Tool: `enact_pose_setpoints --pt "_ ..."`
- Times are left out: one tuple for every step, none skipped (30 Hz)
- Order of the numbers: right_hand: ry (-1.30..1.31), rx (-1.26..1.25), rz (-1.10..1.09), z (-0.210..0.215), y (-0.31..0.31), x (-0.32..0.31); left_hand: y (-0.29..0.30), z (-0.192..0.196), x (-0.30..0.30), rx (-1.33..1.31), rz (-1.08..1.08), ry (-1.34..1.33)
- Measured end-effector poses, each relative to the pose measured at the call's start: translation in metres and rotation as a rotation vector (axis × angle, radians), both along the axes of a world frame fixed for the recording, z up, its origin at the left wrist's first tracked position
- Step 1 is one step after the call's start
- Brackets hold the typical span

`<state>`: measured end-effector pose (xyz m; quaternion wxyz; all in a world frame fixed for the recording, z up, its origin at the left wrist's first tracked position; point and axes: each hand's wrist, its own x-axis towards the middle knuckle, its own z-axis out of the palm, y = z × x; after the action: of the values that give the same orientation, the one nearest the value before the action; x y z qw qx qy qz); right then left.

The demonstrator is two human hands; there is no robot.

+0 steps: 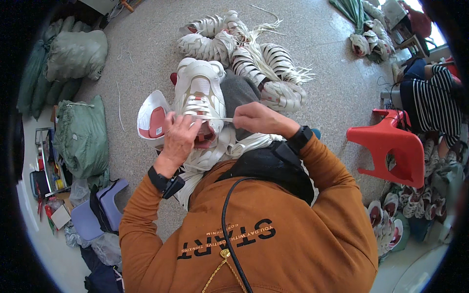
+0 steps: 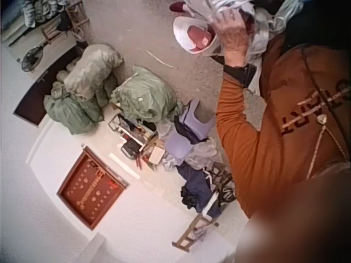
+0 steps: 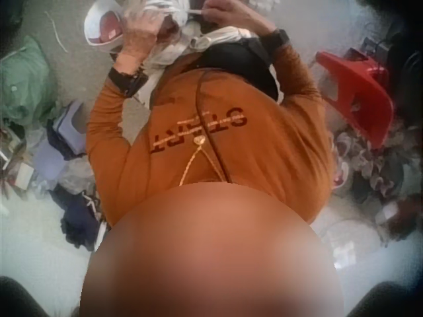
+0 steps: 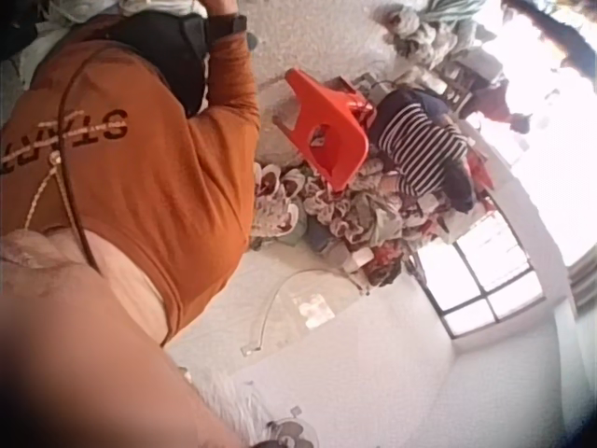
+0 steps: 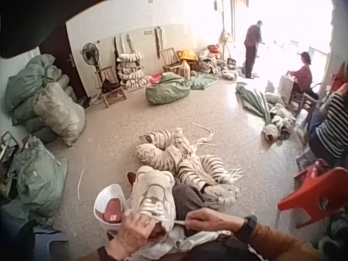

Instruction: Lacing white sneakers in a shoe manufacturing facility.

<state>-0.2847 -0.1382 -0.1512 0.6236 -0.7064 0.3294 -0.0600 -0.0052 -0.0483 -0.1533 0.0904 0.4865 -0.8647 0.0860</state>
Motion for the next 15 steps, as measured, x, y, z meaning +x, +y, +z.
enact_pose_setpoints --pt "-0.002 0.002 -0.002 0.005 0.001 -0.005 0.004 0.007 0.007 -0.008 0.041 -0.022" --pt "-0.204 0.121 -0.138 0.011 0.006 -0.009 0.008 0.014 0.016 -0.016 0.083 -0.044" --pt "-0.405 0.237 -0.278 0.018 0.012 -0.013 0.013 0.021 0.027 -0.020 0.139 -0.058" --pt "-0.409 0.241 -0.273 0.025 0.016 -0.015 0.019 0.027 0.041 -0.021 0.206 -0.076" --pt "-0.573 0.218 -0.288 0.032 0.019 -0.017 0.023 0.028 0.057 -0.020 0.212 -0.082" --pt "-0.738 0.195 -0.299 0.035 0.021 -0.019 0.029 0.028 0.075 -0.037 0.278 -0.111" --pt "-0.744 0.196 -0.294 0.035 0.019 -0.022 0.032 0.029 0.083 -0.055 0.342 -0.141" --pt "-0.855 0.287 -0.163 0.034 0.018 -0.028 0.036 0.027 0.086 -0.057 0.346 -0.146" --pt "-0.962 0.377 -0.032 0.033 0.016 -0.034 0.037 0.027 0.084 -0.045 0.408 -0.131" --pt "-0.983 0.422 0.021 0.033 0.015 -0.040 0.038 0.026 0.083 -0.033 0.470 -0.115" --pt "-0.985 0.418 0.021 0.033 0.015 -0.045 0.036 0.023 0.078 -0.036 0.468 -0.116" --pt "-1.018 0.487 0.007 0.037 0.018 -0.048 0.035 0.021 0.065 -0.061 0.429 -0.007" --pt "-1.049 0.554 -0.012 0.042 0.020 -0.051 0.033 0.019 0.051 -0.085 0.385 0.105" --pt "-1.046 0.523 -0.023 0.047 0.022 -0.049 0.031 0.020 0.039 -0.036 0.350 0.199" --pt "-1.045 0.522 -0.021 0.052 0.025 -0.046 0.027 0.019 0.028 -0.037 0.351 0.199"
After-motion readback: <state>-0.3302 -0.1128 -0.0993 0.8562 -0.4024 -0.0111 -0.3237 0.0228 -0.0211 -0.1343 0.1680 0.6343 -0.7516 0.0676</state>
